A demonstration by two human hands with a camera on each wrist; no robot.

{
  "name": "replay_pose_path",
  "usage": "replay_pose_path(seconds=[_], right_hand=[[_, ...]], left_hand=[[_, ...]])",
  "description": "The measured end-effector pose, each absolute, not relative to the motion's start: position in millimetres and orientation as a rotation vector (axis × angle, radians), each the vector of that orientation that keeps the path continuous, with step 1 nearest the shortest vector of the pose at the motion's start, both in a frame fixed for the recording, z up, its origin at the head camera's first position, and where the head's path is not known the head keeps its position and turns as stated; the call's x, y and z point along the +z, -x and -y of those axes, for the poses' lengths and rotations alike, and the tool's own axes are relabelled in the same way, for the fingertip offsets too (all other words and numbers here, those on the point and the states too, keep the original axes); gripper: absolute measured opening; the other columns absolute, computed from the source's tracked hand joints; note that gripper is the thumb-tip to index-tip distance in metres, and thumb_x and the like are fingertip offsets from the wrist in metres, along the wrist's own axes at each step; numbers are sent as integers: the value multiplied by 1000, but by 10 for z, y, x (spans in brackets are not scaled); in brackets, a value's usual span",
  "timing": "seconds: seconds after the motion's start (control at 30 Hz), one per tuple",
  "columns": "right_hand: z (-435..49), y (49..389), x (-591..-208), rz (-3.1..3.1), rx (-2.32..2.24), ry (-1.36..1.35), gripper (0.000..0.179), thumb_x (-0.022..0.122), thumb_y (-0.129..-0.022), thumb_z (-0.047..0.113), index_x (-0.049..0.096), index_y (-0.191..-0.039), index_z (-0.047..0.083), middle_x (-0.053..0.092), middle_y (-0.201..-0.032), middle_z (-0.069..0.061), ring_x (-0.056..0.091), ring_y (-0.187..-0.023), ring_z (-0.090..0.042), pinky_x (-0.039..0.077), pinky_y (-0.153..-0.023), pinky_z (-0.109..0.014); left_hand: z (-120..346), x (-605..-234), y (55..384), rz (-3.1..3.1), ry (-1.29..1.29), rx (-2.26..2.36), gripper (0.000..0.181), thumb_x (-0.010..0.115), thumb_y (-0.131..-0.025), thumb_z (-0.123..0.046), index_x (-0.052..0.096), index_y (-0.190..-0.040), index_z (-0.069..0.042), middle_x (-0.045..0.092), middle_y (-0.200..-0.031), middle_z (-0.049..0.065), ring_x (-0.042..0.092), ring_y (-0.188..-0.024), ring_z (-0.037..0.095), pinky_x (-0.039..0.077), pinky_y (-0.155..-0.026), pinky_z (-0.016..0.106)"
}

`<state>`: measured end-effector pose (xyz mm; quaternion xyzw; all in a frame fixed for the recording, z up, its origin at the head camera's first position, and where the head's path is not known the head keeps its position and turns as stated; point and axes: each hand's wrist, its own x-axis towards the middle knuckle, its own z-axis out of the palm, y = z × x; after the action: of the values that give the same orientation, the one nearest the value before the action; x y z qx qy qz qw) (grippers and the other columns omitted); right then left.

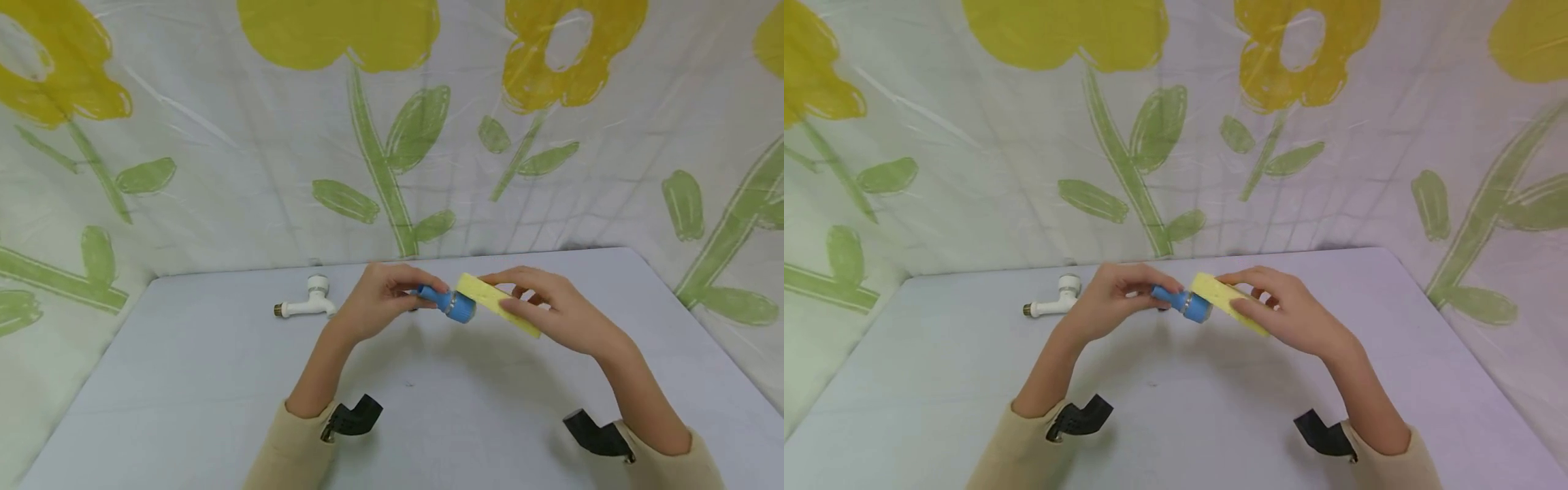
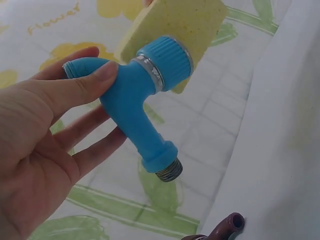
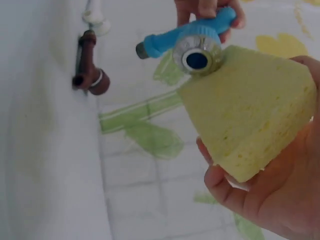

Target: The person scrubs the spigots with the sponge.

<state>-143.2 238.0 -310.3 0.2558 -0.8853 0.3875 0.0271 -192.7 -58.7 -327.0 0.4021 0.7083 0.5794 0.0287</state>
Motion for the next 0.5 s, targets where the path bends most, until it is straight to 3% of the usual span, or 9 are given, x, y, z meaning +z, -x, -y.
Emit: replay_pose_path(seconds=[0.13, 0.23, 0.37, 0.5], right_hand=[[-2476, 1496, -3114, 2652, 1431, -931, 36, 57, -106, 4, 73, -134, 19, 71, -119, 6, 58, -91, -18, 53, -64, -29], [-2511, 1534, -3122, 2568, 1523, -1046, 41, 52, -103, -3, 74, -131, 17, 73, -119, 9, 57, -92, -18, 52, -66, -29], [-2528, 1578, -3156, 2568, 1599, -1044, 42, 48, -103, -1, 75, -130, 16, 74, -109, 4, 58, -85, -20, 49, -68, -31], [-2535, 1599, -3201, 2617, 1663, -966, 43, 48, -104, 3, 77, -128, 25, 72, -100, 0, 59, -76, -21, 50, -66, -31]], left_hand=[[606, -3270, 1927, -2018, -1252, 1805, 20, 68, -93, 17, 76, -110, 11, 75, -112, 26, 74, -104, 37, 64, -90, 39], [620, -3265, 1928, -1923, -1260, 1809, 21, 65, -93, 21, 73, -111, 16, 73, -113, 31, 73, -107, 43, 64, -92, 43], [641, -3233, 1917, -1878, -1274, 1809, 20, 63, -93, 21, 72, -111, 17, 73, -114, 33, 73, -109, 43, 63, -93, 44], [656, -3204, 1911, -1845, -1250, 1836, 20, 62, -94, 21, 72, -110, 16, 72, -116, 32, 73, -111, 40, 63, -93, 46]])
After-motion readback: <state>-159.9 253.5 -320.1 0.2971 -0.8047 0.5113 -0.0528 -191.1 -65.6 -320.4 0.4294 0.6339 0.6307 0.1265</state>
